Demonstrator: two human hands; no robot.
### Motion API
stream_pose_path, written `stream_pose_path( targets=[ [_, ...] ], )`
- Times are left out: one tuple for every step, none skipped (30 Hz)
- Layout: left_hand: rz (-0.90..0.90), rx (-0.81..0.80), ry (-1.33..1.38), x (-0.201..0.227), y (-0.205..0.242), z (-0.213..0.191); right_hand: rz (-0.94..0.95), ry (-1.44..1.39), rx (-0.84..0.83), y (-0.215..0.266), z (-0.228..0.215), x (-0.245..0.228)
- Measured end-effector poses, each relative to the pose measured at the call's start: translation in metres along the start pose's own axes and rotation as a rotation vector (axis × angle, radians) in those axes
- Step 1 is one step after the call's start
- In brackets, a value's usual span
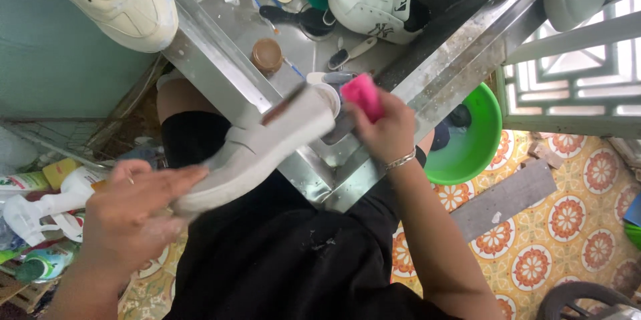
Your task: The recorder is cleaning a pair of white leather loafers at a sink using a brush, cloth, and cleaning solution.
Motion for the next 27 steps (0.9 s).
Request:
stream_pose_path(
  targets=[
    [0.004,0.001,-0.002,-0.003,-0.007,0.001,-0.001,-0.001,0.004,0.002,0.008,0.015],
    [0.025,-0.003,-0.032,-0.006,-0.014,0.002,0.057,-0.096,0.08,0.003,0.015,0.033],
    [0.042,-0.014,-0.06,-0.008,-0.02,0.003,0.122,-0.194,0.154,0.008,0.022,0.05],
    [0.043,-0.019,-0.062,-0.009,-0.027,0.006,0.127,-0.196,0.156,0.008,0.028,0.045],
    [0.055,-0.023,-0.099,-0.01,-0.033,0.01,0.246,-0.541,0.162,0.011,0.035,0.046],
    [0.068,-0.026,-0.137,-0.01,-0.039,0.014,0.363,-0.886,0.168,0.013,0.043,0.045],
    [0.073,-0.023,-0.143,-0.004,-0.048,0.016,0.357,-0.89,0.173,0.012,0.044,0.045],
    [0.083,-0.017,-0.243,0.002,-0.058,0.017,0.429,-1.124,0.173,0.01,0.047,0.046],
    [0.089,-0.016,-0.341,0.008,-0.065,0.019,0.506,-1.358,0.17,0.012,0.051,0.046],
    [0.093,-0.018,-0.346,0.019,-0.072,0.022,0.505,-1.363,0.174,0.013,0.052,0.048],
    [0.142,0.002,-0.483,0.032,-0.077,0.026,0.515,-1.397,0.188,0.015,0.054,0.051],
    [0.192,0.023,-0.62,0.044,-0.083,0.031,0.526,-1.431,0.203,0.017,0.055,0.055],
    [0.199,0.017,-0.618,0.052,-0.086,0.043,0.529,-1.432,0.212,0.017,0.054,0.05],
    [0.29,0.03,-0.63,0.062,-0.088,0.056,0.535,-1.431,0.202,0.018,0.053,0.045],
    [0.38,0.046,-0.645,0.071,-0.089,0.068,0.537,-1.432,0.19,0.016,0.054,0.04],
    [0.385,0.044,-0.647,0.066,-0.088,0.085,0.536,-1.435,0.196,0.019,0.057,0.04],
    [0.487,-0.027,-0.609,0.064,-0.087,0.104,0.539,-1.401,0.167,0.02,0.06,0.039],
    [0.587,-0.099,-0.569,0.061,-0.086,0.123,0.541,-1.366,0.138,0.021,0.063,0.038],
    [0.591,-0.097,-0.572,0.061,-0.092,0.123,0.536,-1.368,0.141,0.022,0.061,0.037],
    [0.493,-0.226,-0.453,0.059,-0.099,0.126,0.536,-1.336,0.124,0.023,0.059,0.036],
    [0.394,-0.355,-0.331,0.057,-0.106,0.129,0.539,-1.303,0.111,0.026,0.056,0.035],
    [0.4,-0.356,-0.332,0.058,-0.108,0.125,0.537,-1.304,0.118,0.029,0.048,0.033],
    [0.472,-0.229,-0.271,0.062,-0.11,0.118,0.52,-1.36,0.119,0.032,0.04,0.031],
    [0.541,-0.102,-0.208,0.065,-0.111,0.109,0.502,-1.415,0.121,0.035,0.033,0.028],
    [0.543,-0.099,-0.212,0.069,-0.113,0.105,0.497,-1.417,0.12,0.042,0.023,0.031],
    [0.548,-0.14,-0.147,0.072,-0.115,0.101,0.459,-1.403,0.123,0.048,0.013,0.033],
    [0.551,-0.181,-0.082,0.074,-0.117,0.097,0.42,-1.389,0.124,0.054,0.004,0.035]
  ],
)
Point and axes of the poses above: each hand's wrist, its own y-axis away from the middle knuckle, its own z-axis out of the palm, x = y × z, the point moved 3 cm from there along -y, towards the middle knuckle, and after that the axes turned 5 degrees about -x, right-handed, at the moved point
